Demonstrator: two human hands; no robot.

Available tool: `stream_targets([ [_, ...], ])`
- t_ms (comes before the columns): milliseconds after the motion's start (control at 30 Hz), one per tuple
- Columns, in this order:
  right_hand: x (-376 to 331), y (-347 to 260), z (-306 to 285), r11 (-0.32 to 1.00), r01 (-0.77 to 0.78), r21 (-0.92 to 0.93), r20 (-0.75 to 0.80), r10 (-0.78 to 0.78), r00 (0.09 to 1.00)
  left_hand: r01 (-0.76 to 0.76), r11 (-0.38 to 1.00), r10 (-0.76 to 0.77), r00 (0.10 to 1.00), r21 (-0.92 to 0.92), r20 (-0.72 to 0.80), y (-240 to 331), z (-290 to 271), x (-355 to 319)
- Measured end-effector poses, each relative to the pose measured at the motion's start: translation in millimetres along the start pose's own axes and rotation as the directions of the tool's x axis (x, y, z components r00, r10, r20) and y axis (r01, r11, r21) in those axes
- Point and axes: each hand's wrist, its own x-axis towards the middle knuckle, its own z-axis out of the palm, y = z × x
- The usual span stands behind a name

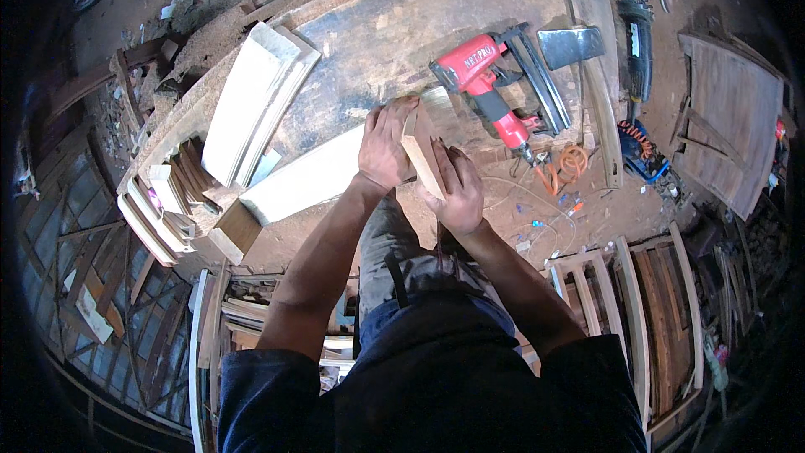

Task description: The person assembles wooden frames by joining planks with a pneumatic nail gun. They pick up pieces of wood, align them, and secure them together, then inspect the joints and move the finished frames to a storage rack.

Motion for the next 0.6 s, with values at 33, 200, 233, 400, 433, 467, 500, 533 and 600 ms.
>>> stream_targets([
  [33, 0.0, 0.1, 0.5, 1.0, 0.008, -0.022, -0.011, -0.008, 1.0, 0.01, 1.0, -0.01, 1.0, -0.01, 0.001, 1.7, 0.3, 0.9],
  [200, 1.7, -0.9, 5.2, 0.999, 0.021, -0.035, -0.08, -0.024, 0.997, 0.03, 0.995, -0.031, 0.999, 0.09, 0.007, 4.7, 2.1, 0.9],
  [233, 2.3, -1.9, 6.1, 0.999, 0.029, -0.044, -0.103, -0.033, 0.994, 0.023, 0.993, -0.024, 1.0, 0.117, 0.009, 4.7, 2.5, 1.5],
  [400, -1.5, -3.8, 7.7, 0.999, -0.033, -0.001, -0.108, 0.032, 0.994, 0.043, 0.989, -0.048, 0.998, 0.14, 0.033, 0.8, 6.1, 0.7],
  [433, -0.7, -4.2, 7.6, 1.0, -0.029, -0.006, -0.114, 0.028, 0.993, 0.035, 0.988, -0.04, 0.999, 0.15, 0.033, 1.2, 5.6, 1.1],
  [467, -0.9, -4.9, 6.3, 0.999, -0.045, 0.002, -0.111, 0.045, 0.993, 0.027, 0.987, -0.033, 0.999, 0.159, 0.034, 1.5, 5.2, 1.4],
  [500, -1.2, -5.6, 4.4, 0.998, -0.061, 0.01, -0.106, 0.062, 0.992, 0.02, 0.985, -0.026, 0.999, 0.168, 0.033, 2.1, 5.0, 1.8],
  [533, -1.2, -7.7, 2.3, 0.997, -0.076, 0.021, -0.099, 0.078, 0.992, 0.023, 0.988, -0.028, 0.999, 0.155, 0.029, 1.5, 4.9, 1.0],
  [600, -0.6, -7.1, 1.5, 0.996, -0.073, 0.044, -0.09, 0.076, 0.993, 0.03, 0.991, -0.033, 0.999, 0.127, 0.02, 0.0, 6.0, 1.6],
])
